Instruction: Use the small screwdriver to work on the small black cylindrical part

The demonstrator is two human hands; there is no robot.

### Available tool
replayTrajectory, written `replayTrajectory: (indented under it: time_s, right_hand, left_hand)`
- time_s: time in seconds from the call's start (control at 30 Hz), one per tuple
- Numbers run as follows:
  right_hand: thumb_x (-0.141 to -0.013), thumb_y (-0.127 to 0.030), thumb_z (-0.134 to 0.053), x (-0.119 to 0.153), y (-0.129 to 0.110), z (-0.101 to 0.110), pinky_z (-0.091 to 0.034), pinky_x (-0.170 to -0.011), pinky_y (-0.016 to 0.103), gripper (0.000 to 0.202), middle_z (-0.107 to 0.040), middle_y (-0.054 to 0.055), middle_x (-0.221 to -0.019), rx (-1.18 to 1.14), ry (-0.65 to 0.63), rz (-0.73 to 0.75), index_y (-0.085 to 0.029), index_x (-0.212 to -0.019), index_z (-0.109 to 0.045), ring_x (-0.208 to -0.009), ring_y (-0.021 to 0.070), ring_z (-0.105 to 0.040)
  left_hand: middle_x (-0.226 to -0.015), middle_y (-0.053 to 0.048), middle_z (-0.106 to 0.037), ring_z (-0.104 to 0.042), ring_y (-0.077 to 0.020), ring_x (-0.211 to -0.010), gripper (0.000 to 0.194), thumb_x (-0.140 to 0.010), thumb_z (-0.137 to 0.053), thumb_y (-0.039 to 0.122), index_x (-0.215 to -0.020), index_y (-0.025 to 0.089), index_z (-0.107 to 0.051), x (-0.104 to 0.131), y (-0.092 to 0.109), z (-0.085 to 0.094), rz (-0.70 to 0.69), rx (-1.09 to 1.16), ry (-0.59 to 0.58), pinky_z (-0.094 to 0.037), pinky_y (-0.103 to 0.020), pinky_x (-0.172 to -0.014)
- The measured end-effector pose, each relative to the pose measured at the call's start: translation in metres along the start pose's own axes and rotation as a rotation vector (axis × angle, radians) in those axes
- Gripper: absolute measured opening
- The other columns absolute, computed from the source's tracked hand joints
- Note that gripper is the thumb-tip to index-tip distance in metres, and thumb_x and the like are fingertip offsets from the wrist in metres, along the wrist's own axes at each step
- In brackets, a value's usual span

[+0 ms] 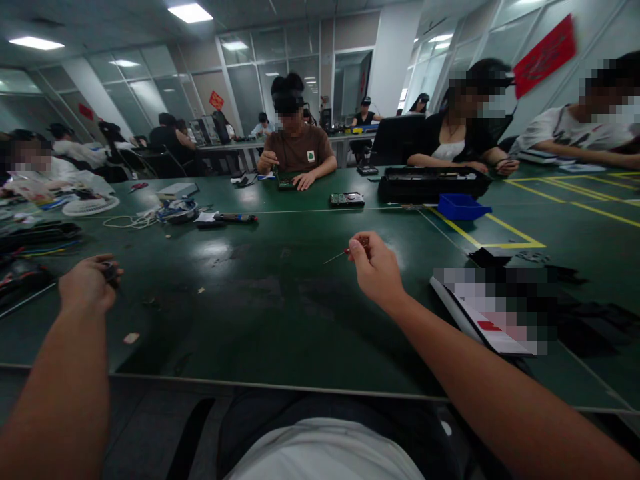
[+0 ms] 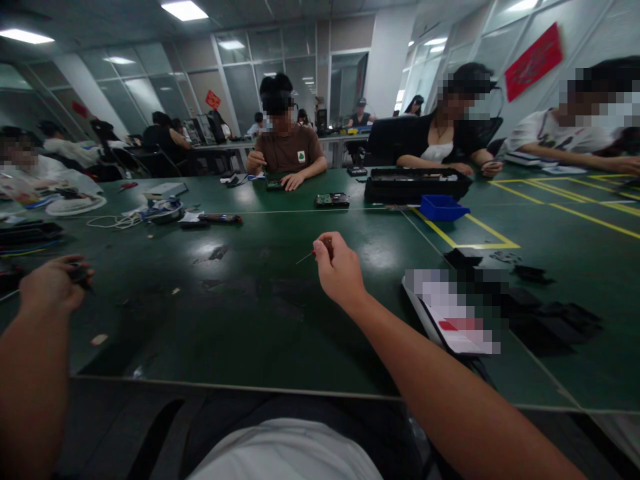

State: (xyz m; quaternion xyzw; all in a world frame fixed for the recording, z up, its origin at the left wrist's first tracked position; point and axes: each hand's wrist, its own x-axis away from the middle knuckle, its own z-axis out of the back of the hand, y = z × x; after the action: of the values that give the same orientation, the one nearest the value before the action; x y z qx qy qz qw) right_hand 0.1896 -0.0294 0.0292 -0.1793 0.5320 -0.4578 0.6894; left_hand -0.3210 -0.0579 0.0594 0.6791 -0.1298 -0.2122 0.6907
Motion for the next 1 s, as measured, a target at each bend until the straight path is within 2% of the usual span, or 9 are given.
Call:
replayTrajectory:
  time_s: [0.1,0.3,0.37,0.47,0.6,0.7,0.77,0.87,1.0]
  right_hand:
    - [-0.098,-0.040,-0.047,0.000,0.000,0.000,-0.044,-0.066,0.033,0.020,-0.066,0.002,-0.075,-0.001,-0.006,-0.013,-0.023,-0.095,-0.057,-0.069,0.0187,-0.063]
    - [-0.097,-0.043,-0.050,0.001,0.001,-0.001,-0.044,-0.067,0.033,0.024,-0.067,0.003,-0.079,-0.008,-0.043,-0.021,-0.022,-0.100,-0.060,-0.073,0.0194,-0.064]
    - [-0.096,-0.041,-0.052,0.001,0.002,-0.002,-0.045,-0.068,0.033,0.022,-0.069,0.003,-0.082,-0.018,-0.053,-0.029,-0.022,-0.100,-0.061,-0.074,0.0194,-0.065]
    - [-0.094,-0.043,-0.055,0.000,0.004,-0.002,-0.044,-0.066,0.033,0.023,-0.069,0.003,-0.079,-0.006,-0.080,-0.060,-0.022,-0.093,-0.063,-0.071,0.0186,-0.064]
    - [-0.091,-0.049,-0.058,-0.002,0.005,-0.001,-0.041,-0.060,0.031,0.029,-0.064,0.000,-0.067,-0.022,-0.084,-0.094,-0.022,-0.080,-0.061,-0.062,0.0163,-0.058]
    - [-0.091,-0.044,-0.057,-0.003,0.005,-0.001,-0.042,-0.058,0.030,0.025,-0.061,-0.001,-0.063,-0.202,-0.005,-0.147,-0.022,-0.079,-0.058,-0.058,0.0152,-0.057]
    - [-0.090,-0.041,-0.057,-0.004,0.005,-0.001,-0.045,-0.058,0.030,0.021,-0.062,-0.002,-0.064,-0.321,0.071,-0.175,-0.022,-0.082,-0.059,-0.058,0.0150,-0.058]
    - [-0.089,-0.040,-0.059,-0.005,0.005,-0.003,-0.050,-0.061,0.031,0.019,-0.067,0.001,-0.072,-0.387,0.125,-0.177,-0.022,-0.088,-0.062,-0.063,0.0160,-0.063]
    - [-0.090,-0.044,-0.059,-0.003,0.005,-0.005,-0.053,-0.066,0.034,0.022,-0.070,0.003,-0.078,-0.343,0.107,-0.147,-0.022,-0.090,-0.062,-0.070,0.0179,-0.067]
  left_hand:
    - [-0.064,-0.002,-0.052,-0.045,-0.0128,-0.051,0.030,-0.047,-0.045,0.004,-0.073,0.014,-0.055,0.026,0.009,-0.021,0.016,0.036,-0.054,-0.032,-0.020,-0.044]
    - [-0.067,-0.003,-0.053,-0.049,-0.0132,-0.056,0.030,-0.053,-0.047,0.004,-0.078,0.014,-0.060,0.085,0.013,-0.085,0.020,0.026,-0.392,-0.036,-0.021,-0.050]
    - [-0.072,-0.006,-0.058,-0.054,-0.0154,-0.061,0.033,-0.055,-0.051,0.006,-0.083,0.013,-0.066,0.108,0.011,-0.110,0.024,0.015,-0.531,-0.041,-0.024,-0.054]
    - [-0.073,-0.006,-0.059,-0.055,-0.0178,-0.065,0.032,-0.060,-0.054,0.011,-0.089,0.015,-0.067,0.151,0.011,-0.145,-0.018,-0.060,-0.870,-0.042,-0.028,-0.059]
    - [-0.078,-0.005,-0.060,-0.055,-0.0175,-0.071,0.026,-0.068,-0.049,0.016,-0.088,0.015,-0.065,0.213,0.011,-0.180,-0.110,-0.066,-1.089,-0.045,-0.031,-0.070]
    - [-0.096,-0.006,-0.065,-0.059,-0.0197,-0.085,0.036,-0.070,-0.053,0.014,-0.103,0.015,-0.067,0.247,0.006,-0.195,-0.237,-0.177,-1.217,-0.046,-0.032,-0.079]
    - [-0.107,-0.007,-0.066,-0.060,-0.0205,-0.094,0.049,-0.067,-0.058,0.008,-0.114,0.016,-0.063,0.260,0.000,-0.199,-0.347,-0.268,-1.230,-0.047,-0.032,-0.084]
    - [-0.110,-0.008,-0.066,-0.061,-0.0209,-0.098,0.044,-0.072,-0.062,0.005,-0.115,0.015,-0.061,0.265,-0.013,-0.200,-0.443,-0.317,-1.199,-0.047,-0.033,-0.088]
    - [-0.107,-0.007,-0.069,-0.064,-0.0206,-0.097,0.033,-0.076,-0.070,0.011,-0.109,0.016,-0.064,0.256,-0.026,-0.199,-0.437,-0.220,-1.237,-0.048,-0.036,-0.092]
